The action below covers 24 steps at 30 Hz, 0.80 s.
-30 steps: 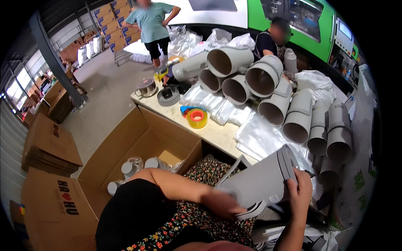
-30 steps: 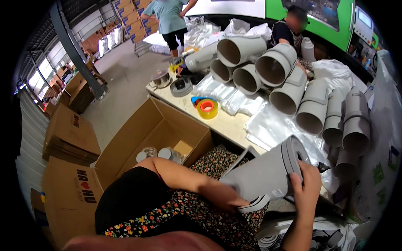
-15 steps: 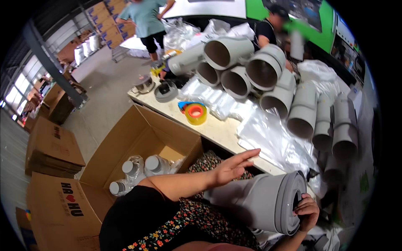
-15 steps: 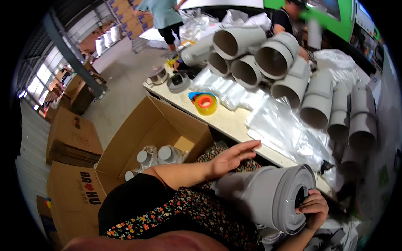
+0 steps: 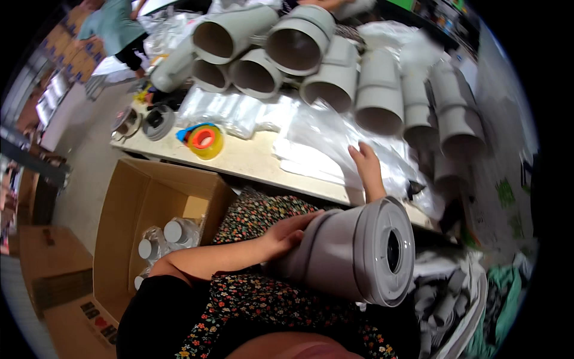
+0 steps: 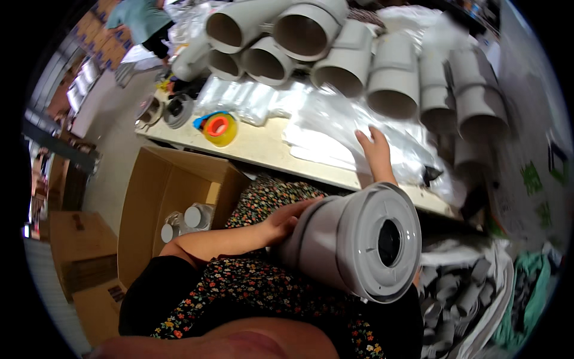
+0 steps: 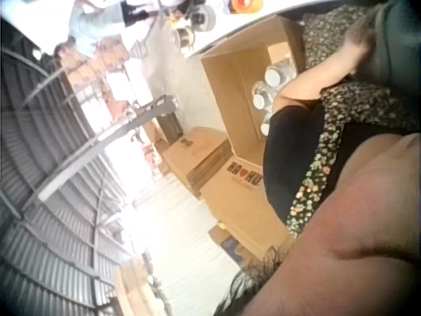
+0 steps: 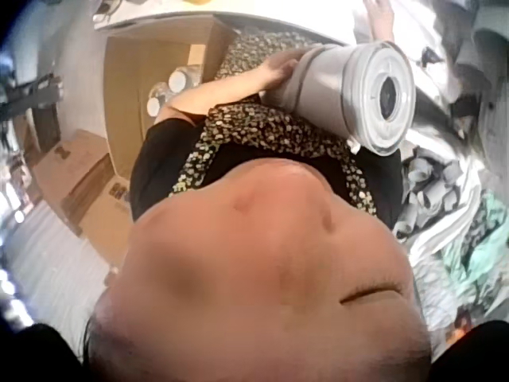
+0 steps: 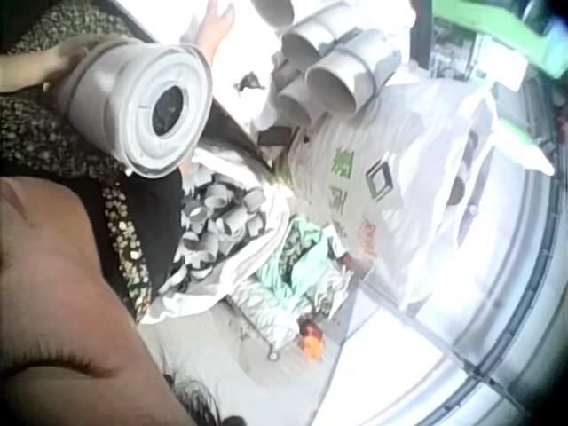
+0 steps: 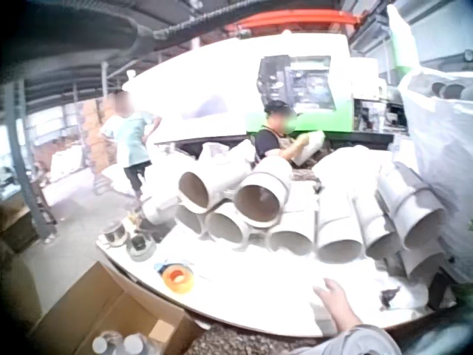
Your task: The person assembles grey electric kettles by attaching lids, wraps each unit in a plastic bag, and places them into a cardboard box. The person then closes the box flaps and seals the package with tape using a handheld dispenser.
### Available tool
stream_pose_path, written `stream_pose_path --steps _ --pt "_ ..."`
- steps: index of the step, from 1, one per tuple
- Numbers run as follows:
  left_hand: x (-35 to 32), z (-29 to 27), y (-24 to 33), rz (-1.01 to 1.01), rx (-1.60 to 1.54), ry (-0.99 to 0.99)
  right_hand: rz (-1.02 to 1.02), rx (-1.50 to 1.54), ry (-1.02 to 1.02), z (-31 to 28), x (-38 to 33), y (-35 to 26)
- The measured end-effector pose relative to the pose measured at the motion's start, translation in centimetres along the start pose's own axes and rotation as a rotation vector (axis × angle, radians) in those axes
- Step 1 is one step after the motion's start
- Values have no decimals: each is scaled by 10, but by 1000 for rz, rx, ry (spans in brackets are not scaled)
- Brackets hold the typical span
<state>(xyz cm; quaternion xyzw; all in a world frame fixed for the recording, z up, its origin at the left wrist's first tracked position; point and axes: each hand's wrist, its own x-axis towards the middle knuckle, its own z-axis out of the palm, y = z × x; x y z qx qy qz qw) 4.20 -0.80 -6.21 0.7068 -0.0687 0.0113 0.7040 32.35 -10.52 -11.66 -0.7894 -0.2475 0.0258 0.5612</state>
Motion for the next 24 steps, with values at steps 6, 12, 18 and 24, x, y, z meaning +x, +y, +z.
stream_pose_path --steps 6,12,18,24 --pt "-2 -4 -12 -131 -388 46 149 267 -4 40 14 38" --pt "8 7 -2 -50 -428 -2 135 548 -180 27 5 13" --pt "0 10 4 -36 -373 40 245 592 -725 -4 -46 -31" --pt "9 2 -11 -113 -149 232 293 848 -842 -12 -83 -58"
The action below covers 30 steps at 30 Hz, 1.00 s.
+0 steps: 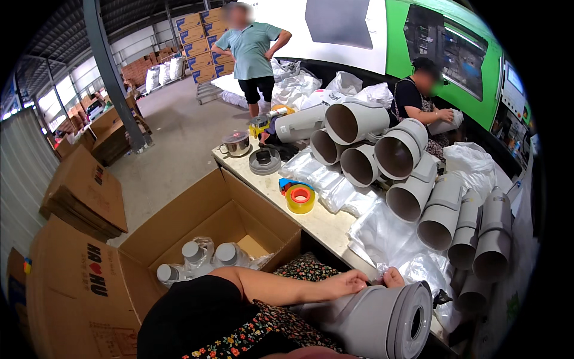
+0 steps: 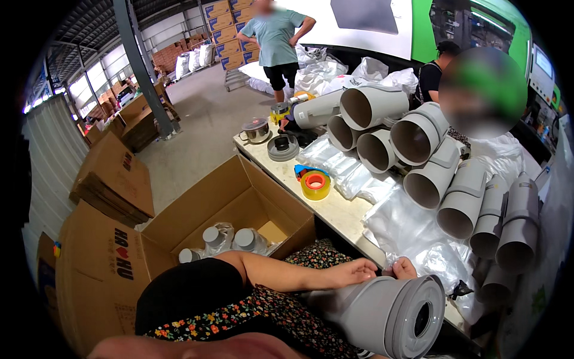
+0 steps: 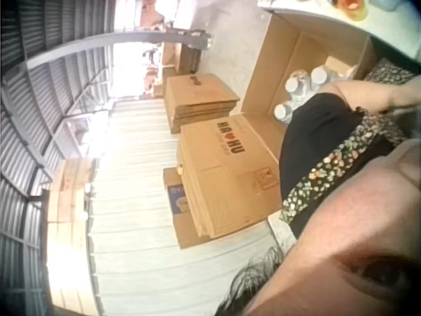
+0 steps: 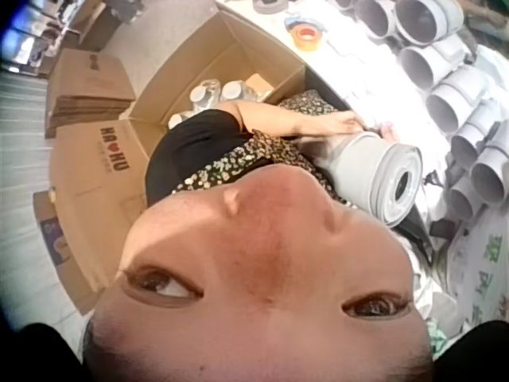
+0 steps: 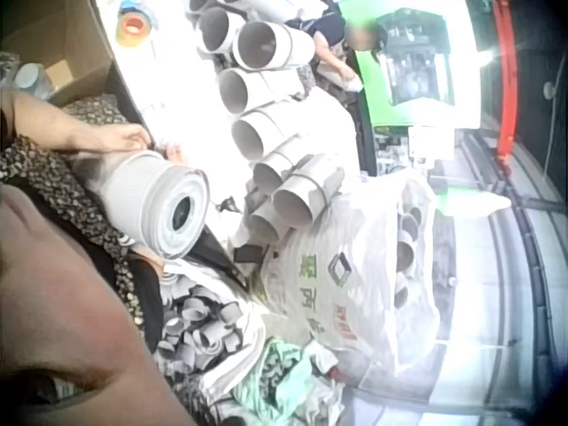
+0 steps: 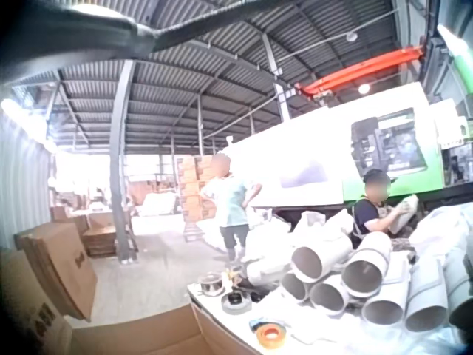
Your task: The person assembles grey electric kettles by attaching lids, wraps each unit in a plastic bag, and places them into a cardboard box. The person then closes the box flaps and seals the package with tape using a handheld dispenser.
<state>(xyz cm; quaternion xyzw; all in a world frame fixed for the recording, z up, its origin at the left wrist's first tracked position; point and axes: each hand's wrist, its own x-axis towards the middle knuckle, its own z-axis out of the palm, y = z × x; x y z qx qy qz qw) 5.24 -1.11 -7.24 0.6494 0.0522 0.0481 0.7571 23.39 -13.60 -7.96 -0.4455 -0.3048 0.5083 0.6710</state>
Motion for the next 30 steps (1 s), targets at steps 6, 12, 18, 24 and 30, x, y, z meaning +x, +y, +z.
stream_pose_path --steps 6,12,18,24,30 --pt "51 1 21 164 328 186 -140 -24 -42 -22 16 24" --pt "84 11 7 304 340 237 -191 -15 200 -47 7 33" --pt "62 5 56 273 -244 51 -266 -15 632 -103 -77 20" --pt "39 15 70 408 -11 200 -304 -67 696 -58 -191 16" --pt "-13 -41 12 668 854 332 -218 -27 490 -9 -200 49"
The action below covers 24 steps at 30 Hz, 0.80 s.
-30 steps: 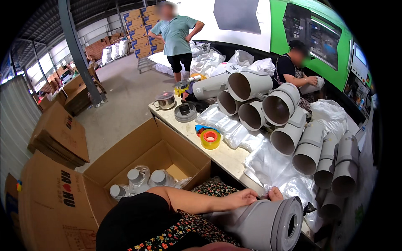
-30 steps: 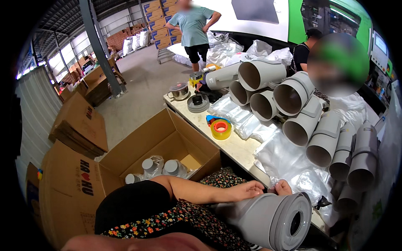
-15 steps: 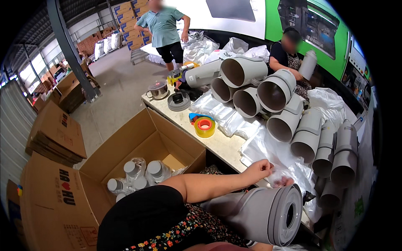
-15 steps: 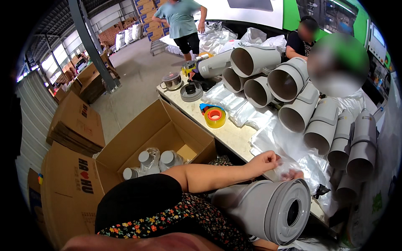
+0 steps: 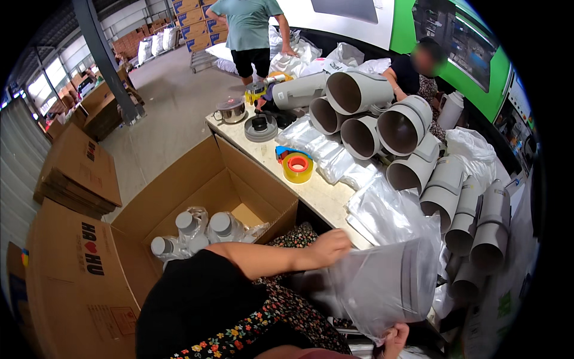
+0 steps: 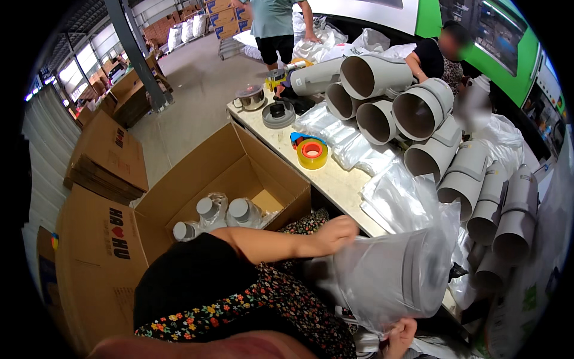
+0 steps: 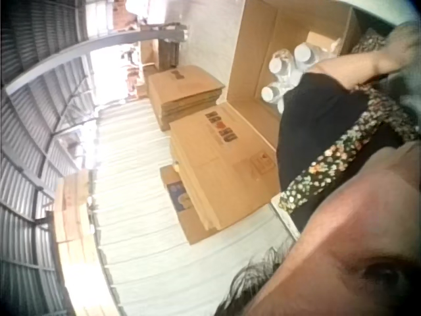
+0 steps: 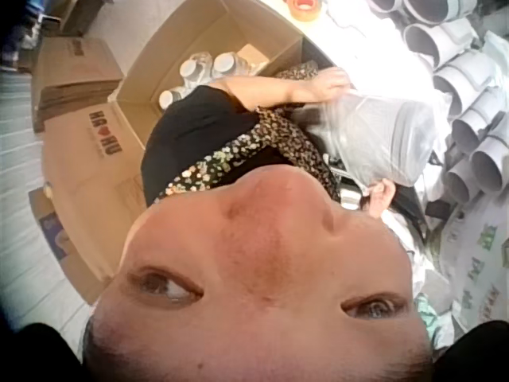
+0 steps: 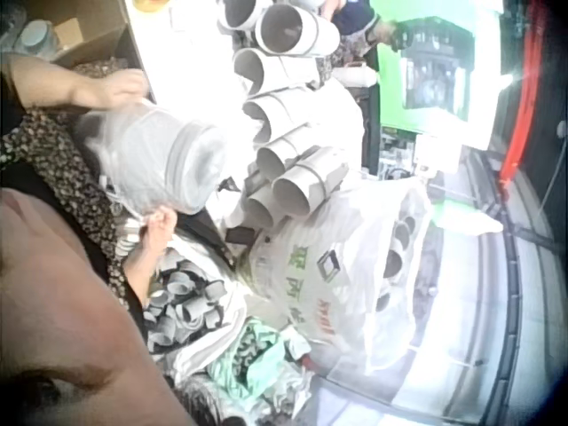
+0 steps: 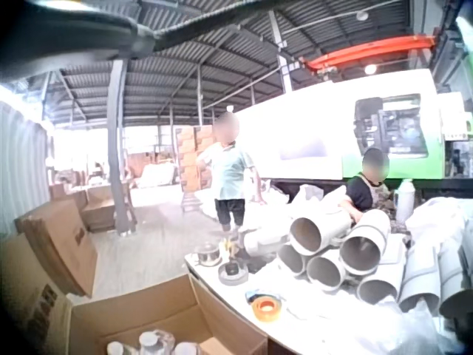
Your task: The person assembles grey electric kettles by attaching lids, wraps each unit in a plastic bag, and places them into a cardboard box. The person then closes the box flaps and seals the package with tape using a handheld dispenser.
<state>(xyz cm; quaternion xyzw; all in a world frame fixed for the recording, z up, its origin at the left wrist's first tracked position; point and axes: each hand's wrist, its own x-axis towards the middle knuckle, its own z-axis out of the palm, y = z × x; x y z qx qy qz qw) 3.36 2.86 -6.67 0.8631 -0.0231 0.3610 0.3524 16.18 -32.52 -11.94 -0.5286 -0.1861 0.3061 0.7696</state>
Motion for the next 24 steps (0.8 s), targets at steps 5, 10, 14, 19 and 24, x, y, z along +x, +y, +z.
stream_pose_path --steps 5,10,14,19,24 --pt "-130 -42 -36 -138 117 -473 216 -17 -195 64 -11 30" --pt "-85 -55 12 -118 31 -176 287 -16 -424 132 28 38" --pt "-43 -35 42 13 10 -152 249 -77 -606 185 67 23" --pt "-30 -18 50 -104 173 -343 312 -166 -748 206 77 20" --pt "-49 4 32 35 224 -178 524 -219 -775 189 58 46"
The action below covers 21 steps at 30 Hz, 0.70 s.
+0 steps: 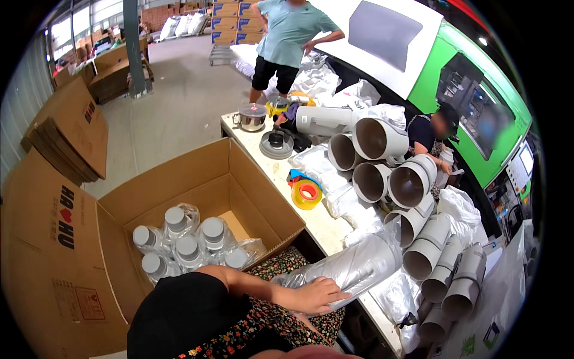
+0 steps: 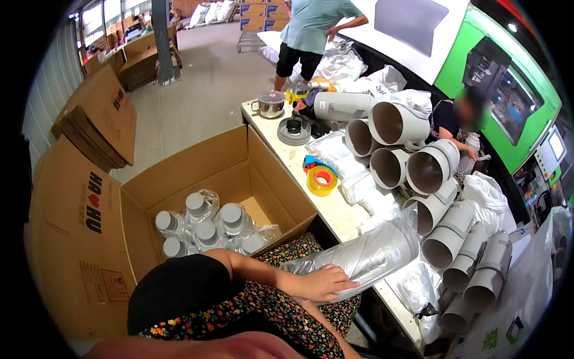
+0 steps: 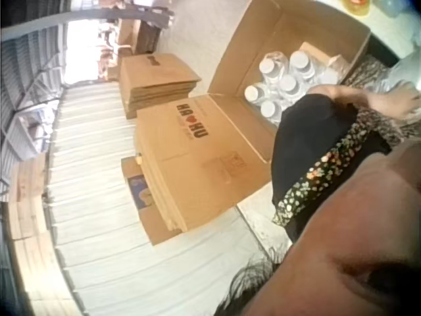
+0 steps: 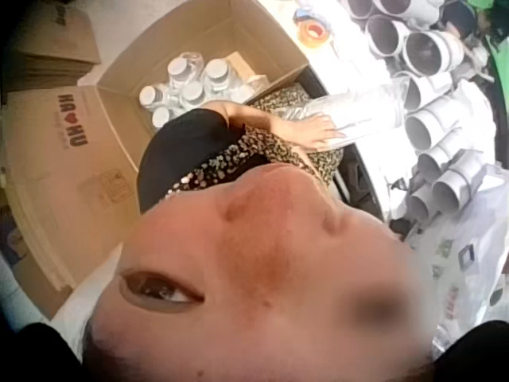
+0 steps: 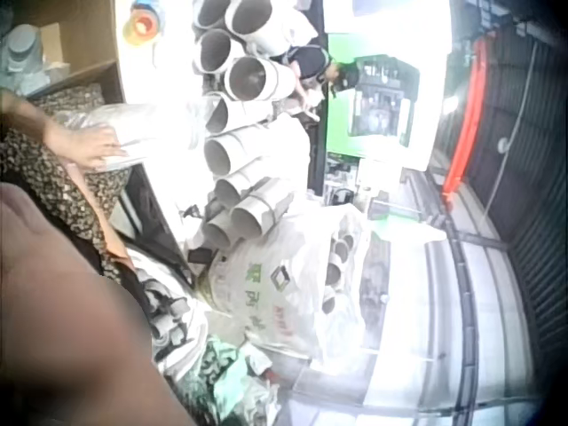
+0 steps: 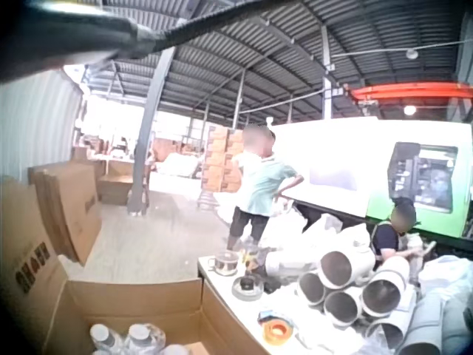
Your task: The person assembles grey electric kettles by attaching lids, wraps each unit in a plastic bag, and places them into a cardboard box. The person then closes the box flaps and seals the package with tape using a handheld dispenser.
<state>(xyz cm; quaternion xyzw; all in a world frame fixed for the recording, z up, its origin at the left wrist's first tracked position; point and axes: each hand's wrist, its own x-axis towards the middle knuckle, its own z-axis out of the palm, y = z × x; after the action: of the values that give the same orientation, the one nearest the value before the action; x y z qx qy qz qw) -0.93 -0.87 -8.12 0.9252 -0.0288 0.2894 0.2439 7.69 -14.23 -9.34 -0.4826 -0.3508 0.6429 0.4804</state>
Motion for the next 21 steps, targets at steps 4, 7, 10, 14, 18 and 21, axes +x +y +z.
stream_pose_path --steps 4,7,10,14,18,21 --pt "0 6 -5 11 -52 42 124 15 -48 2 0 15" --pt "8 -8 -12 -60 -79 62 181 5 -105 7 6 20" --pt "13 -37 -27 -91 -81 234 221 -32 -174 9 6 20" --pt "-7 -88 -52 -319 -92 305 195 -81 -195 -2 8 -7" --pt "-52 -170 -43 -489 -165 345 57 236 -21 3 12 -6" --pt "-106 -252 -12 -719 -308 597 48 290 44 -1 25 -5"
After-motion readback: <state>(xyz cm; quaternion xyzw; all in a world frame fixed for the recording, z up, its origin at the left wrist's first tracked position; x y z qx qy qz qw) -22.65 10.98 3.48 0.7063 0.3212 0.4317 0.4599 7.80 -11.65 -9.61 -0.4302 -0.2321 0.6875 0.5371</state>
